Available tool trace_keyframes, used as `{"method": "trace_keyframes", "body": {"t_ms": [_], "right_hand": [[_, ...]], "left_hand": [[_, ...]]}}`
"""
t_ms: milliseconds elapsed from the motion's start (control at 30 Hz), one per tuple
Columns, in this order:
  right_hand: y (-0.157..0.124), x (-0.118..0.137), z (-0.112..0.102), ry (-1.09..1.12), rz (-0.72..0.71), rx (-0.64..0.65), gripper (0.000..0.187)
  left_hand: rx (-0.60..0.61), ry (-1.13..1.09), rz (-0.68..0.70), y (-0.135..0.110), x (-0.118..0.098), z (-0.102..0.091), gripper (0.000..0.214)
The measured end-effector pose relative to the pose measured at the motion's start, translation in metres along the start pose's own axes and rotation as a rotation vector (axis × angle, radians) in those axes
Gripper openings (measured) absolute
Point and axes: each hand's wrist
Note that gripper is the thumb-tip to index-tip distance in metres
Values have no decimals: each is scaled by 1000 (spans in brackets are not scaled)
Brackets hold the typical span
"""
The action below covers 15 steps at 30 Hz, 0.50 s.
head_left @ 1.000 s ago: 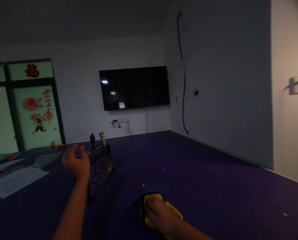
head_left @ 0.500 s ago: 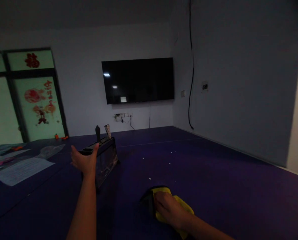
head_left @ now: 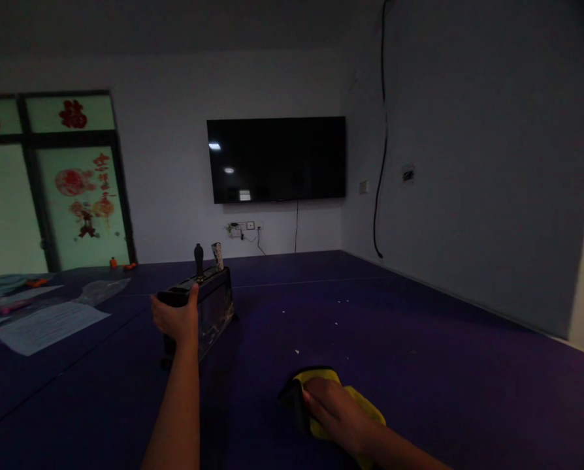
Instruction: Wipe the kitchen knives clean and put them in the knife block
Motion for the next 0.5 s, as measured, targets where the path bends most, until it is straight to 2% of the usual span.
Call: {"method": "trace_keyframes", "body": {"t_ms": [200,500], "right_hand": [[-2,0,-1,-31,-10,9,33],[0,-6,3,-55,-32,9,34]], "left_hand": [[-24,-28,-22,2,0,0,89],[-42,-92,-25,9,16,9,82]]}}
Point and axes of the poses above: each hand's wrist, its own y-axis towards the middle knuckle, its own z-axis out of the palm, x = y × z, and after that the axes turned 5 degrees about -y, right-handed
